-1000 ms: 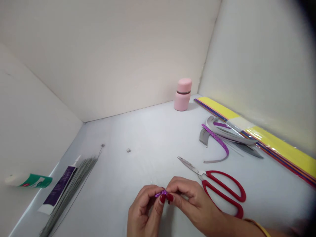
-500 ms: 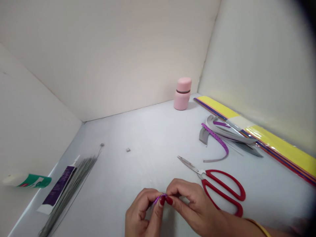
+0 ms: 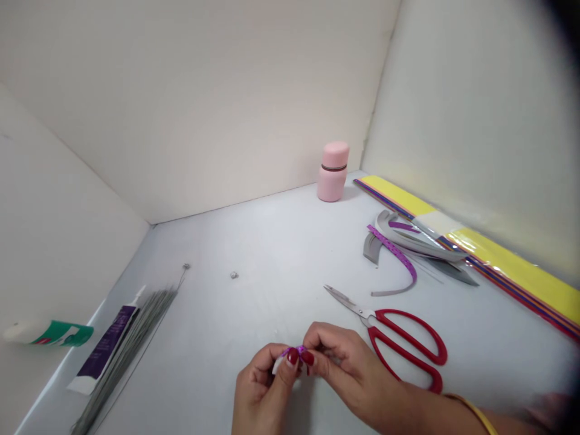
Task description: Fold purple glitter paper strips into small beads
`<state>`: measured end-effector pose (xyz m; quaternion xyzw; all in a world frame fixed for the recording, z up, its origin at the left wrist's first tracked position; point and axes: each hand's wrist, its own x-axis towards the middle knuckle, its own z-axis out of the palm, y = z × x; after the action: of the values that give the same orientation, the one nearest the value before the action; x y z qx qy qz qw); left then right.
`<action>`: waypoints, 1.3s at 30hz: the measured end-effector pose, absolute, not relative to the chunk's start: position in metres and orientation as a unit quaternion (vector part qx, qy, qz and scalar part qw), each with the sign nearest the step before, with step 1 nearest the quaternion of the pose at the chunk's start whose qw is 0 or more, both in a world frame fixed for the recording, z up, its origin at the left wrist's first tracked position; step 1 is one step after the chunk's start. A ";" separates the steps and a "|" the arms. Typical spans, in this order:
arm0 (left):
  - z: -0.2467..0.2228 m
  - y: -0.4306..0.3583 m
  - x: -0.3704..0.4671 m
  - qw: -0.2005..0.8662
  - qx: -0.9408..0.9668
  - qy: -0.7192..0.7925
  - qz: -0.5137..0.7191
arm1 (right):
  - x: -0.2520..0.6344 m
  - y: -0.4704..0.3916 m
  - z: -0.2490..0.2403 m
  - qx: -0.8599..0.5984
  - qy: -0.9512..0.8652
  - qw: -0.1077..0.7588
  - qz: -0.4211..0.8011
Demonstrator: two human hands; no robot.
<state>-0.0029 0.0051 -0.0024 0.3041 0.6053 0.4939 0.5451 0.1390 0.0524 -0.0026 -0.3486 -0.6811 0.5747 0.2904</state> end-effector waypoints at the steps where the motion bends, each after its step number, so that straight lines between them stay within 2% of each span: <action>1: -0.002 0.005 -0.002 0.544 0.308 0.602 0.496 | 0.139 0.053 -0.001 -0.346 -0.680 0.293 0.576; 11: -0.008 0.005 -0.004 0.558 0.329 0.622 0.440 | 0.136 0.053 -0.006 -0.340 -0.569 0.278 0.695; 17: -0.004 0.007 0.000 0.553 0.342 0.569 0.503 | 0.134 0.053 -0.007 -0.348 -0.475 0.294 0.753; 22: -0.009 0.007 -0.001 0.550 0.322 0.560 0.529 | 0.134 0.053 -0.008 -0.341 -0.491 0.287 0.749; 31: -0.008 0.003 0.000 0.505 0.330 0.594 0.532 | 0.134 0.050 -0.004 -0.367 -0.614 0.288 0.637; 33: -0.008 0.005 -0.002 0.522 0.308 0.594 0.528 | 0.136 0.050 -0.004 -0.366 -0.647 0.297 0.599; 37: -0.006 0.010 -0.005 0.604 0.256 0.557 0.509 | 0.144 0.055 -0.003 -0.303 -0.712 0.385 0.502; 39: -0.006 0.011 -0.006 0.633 0.247 0.540 0.496 | 0.147 0.058 -0.002 -0.258 -0.770 0.364 0.456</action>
<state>-0.0055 0.0113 -0.0062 0.2474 0.5404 0.4957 0.6333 0.1470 0.0581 -0.0025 -0.2585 -0.7697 0.4561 0.3643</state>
